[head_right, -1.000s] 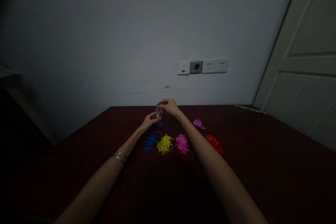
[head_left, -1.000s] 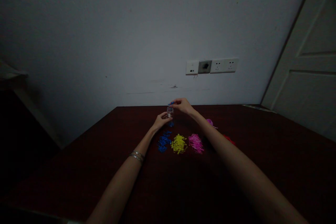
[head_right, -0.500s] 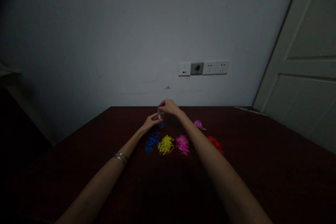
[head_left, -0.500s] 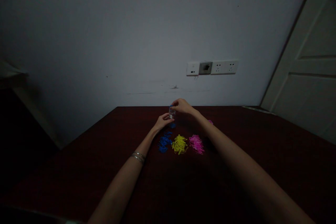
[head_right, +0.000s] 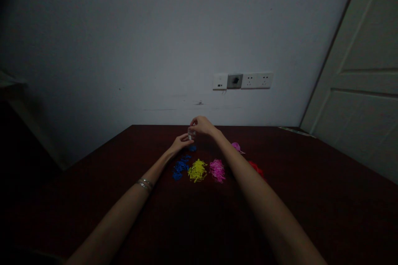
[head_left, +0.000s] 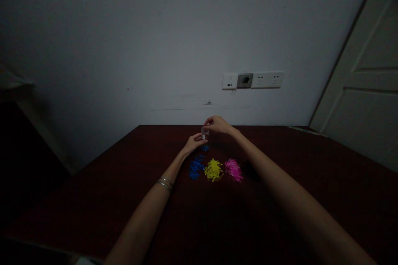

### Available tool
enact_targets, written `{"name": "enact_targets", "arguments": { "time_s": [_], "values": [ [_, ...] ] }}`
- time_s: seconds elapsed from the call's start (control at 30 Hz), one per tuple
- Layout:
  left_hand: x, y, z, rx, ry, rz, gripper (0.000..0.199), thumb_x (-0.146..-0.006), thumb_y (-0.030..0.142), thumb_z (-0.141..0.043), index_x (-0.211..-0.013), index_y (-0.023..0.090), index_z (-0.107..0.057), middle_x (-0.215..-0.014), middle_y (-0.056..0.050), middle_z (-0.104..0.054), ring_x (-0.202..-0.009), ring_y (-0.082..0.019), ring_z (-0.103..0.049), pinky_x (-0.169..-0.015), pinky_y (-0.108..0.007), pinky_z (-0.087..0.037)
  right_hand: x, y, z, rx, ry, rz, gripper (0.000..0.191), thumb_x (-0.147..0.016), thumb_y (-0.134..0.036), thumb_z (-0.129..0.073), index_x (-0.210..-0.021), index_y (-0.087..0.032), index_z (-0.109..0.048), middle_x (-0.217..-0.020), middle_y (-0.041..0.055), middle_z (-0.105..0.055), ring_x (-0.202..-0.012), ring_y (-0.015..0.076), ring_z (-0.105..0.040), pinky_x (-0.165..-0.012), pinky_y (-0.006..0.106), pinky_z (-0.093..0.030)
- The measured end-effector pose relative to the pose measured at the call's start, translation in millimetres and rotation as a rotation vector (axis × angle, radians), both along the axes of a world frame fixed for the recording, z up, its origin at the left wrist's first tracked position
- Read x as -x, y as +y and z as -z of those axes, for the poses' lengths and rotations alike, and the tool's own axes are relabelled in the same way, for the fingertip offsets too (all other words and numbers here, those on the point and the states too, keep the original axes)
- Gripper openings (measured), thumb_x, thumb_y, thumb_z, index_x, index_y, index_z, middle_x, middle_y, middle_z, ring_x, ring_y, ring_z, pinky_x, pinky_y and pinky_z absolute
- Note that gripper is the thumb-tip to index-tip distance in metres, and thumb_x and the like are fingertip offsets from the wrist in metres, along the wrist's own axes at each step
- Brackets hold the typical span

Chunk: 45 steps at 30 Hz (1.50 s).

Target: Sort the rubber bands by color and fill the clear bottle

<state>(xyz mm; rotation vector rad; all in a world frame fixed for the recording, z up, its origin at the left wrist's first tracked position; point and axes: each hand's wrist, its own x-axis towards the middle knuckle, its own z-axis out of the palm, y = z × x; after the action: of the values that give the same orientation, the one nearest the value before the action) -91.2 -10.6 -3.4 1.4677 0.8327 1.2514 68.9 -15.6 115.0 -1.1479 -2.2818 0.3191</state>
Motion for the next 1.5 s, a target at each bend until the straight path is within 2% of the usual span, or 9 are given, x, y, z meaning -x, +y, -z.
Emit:
{"name": "enact_targets", "arguments": {
  "time_s": [0.13,0.33,0.5,0.67,0.87,1.07,1.3,1.43,1.5],
  "values": [
    [2.1,2.5,1.6,0.012,-0.002,0.002,0.050,-0.053,0.024,-0.077,-0.099,0.011,-0.062,-0.097,-0.009,-0.066,-0.094,-0.022,-0.059,-0.083,-0.031,-0.043,0.4,-31.0,5.1,-0.088,-0.021,-0.121,0.023,-0.073,-0.024,-0.055,-0.088,-0.013,-0.067,-0.073,0.0039,-0.062,-0.064,0.0108,-0.052,-0.057,0.021,-0.035],
    [3.1,2.1,1.5,0.025,-0.001,-0.003,0.049,-0.054,0.023,-0.076,-0.099,0.011,-0.062,-0.098,-0.010,-0.066,-0.093,-0.020,-0.058,-0.080,-0.029,-0.043,13.0,-74.2,42.1,0.078,-0.355,-0.323,0.030,-0.071,-0.033,-0.061,-0.094,-0.015,-0.066,-0.082,0.0063,-0.064,-0.068,0.0146,-0.055,-0.058,0.023,-0.037],
    [2.6,-9.3,-7.2,0.068,0.105,0.004,0.054,-0.060,0.030,-0.073,-0.110,0.015,-0.059,-0.110,-0.012,-0.061,-0.098,-0.022,-0.057,-0.072,-0.026,-0.042,23.3,-74.8,74.2,0.050,-0.432,-0.298,0.055,-0.068,-0.051,-0.060,-0.110,-0.014,-0.059,-0.105,0.0136,-0.058,-0.082,0.0214,-0.057,-0.063,0.027,-0.041],
    [3.2,-13.2,-11.5,0.080,0.145,-0.010,0.054,-0.060,0.033,-0.073,-0.110,0.016,-0.059,-0.111,-0.011,-0.061,-0.100,-0.022,-0.056,-0.071,-0.026,-0.042,31.3,-69.7,86.8,0.033,-0.443,-0.275,0.028,-0.074,-0.034,-0.058,-0.095,-0.015,-0.066,-0.093,0.0098,-0.064,-0.078,0.0184,-0.058,-0.062,0.023,-0.039],
    [3.8,-4.9,-3.3,0.068,0.111,0.007,0.053,-0.061,0.029,-0.073,-0.110,0.015,-0.058,-0.110,-0.011,-0.061,-0.101,-0.022,-0.055,-0.070,-0.025,-0.043,34.1,-60.2,89.4,0.065,-0.274,-0.278,0.019,-0.069,-0.018,-0.061,-0.086,-0.016,-0.069,-0.077,0.0042,-0.066,-0.065,0.0126,-0.055,-0.057,0.021,-0.035],
    [4.3,10.2,8.2,0.033,-0.001,0.035,0.050,-0.057,0.022,-0.075,-0.104,0.011,-0.060,-0.100,-0.011,-0.065,-0.095,-0.020,-0.059,-0.084,-0.031,-0.043,29.7,-51.6,84.3,0.181,-0.059,-0.331,0.016,-0.068,-0.020,-0.063,-0.081,-0.012,-0.069,-0.066,0.0015,-0.062,-0.056,0.0096,-0.049,-0.054,0.020,-0.036],
    [9.5,18.8,13.6,0.023,0.003,0.006,0.051,-0.053,0.020,-0.075,-0.101,0.011,-0.062,-0.096,-0.010,-0.066,-0.092,-0.022,-0.059,-0.084,-0.032,-0.044,21.4,-49.1,63.2,0.284,0.223,-0.348,0.022,-0.067,-0.027,-0.065,-0.082,-0.012,-0.069,-0.072,0.0033,-0.064,-0.064,0.0120,-0.055,-0.061,0.024,-0.042],
    [8.6,13.2,12.9,-0.016,0.026,-0.012,0.052,-0.055,0.026,-0.074,-0.103,0.010,-0.062,-0.097,-0.010,-0.066,-0.092,-0.023,-0.058,-0.079,-0.031,-0.045,16.4,-41.4,44.4,0.322,0.404,-0.370,0.022,-0.069,-0.029,-0.063,-0.083,-0.013,-0.069,-0.081,0.0056,-0.066,-0.071,0.0133,-0.057,-0.067,0.027,-0.045],
    [5.8,7.0,9.0,0.025,0.031,-0.009,0.056,-0.056,0.028,-0.075,-0.106,0.010,-0.060,-0.100,-0.011,-0.065,-0.094,-0.023,-0.058,-0.079,-0.031,-0.045,13.0,-35.0,32.9,0.325,0.457,-0.316,0.024,-0.069,-0.030,-0.063,-0.085,-0.012,-0.068,-0.078,0.0059,-0.067,-0.068,0.0133,-0.058,-0.065,0.027,-0.046]
  ]
}}
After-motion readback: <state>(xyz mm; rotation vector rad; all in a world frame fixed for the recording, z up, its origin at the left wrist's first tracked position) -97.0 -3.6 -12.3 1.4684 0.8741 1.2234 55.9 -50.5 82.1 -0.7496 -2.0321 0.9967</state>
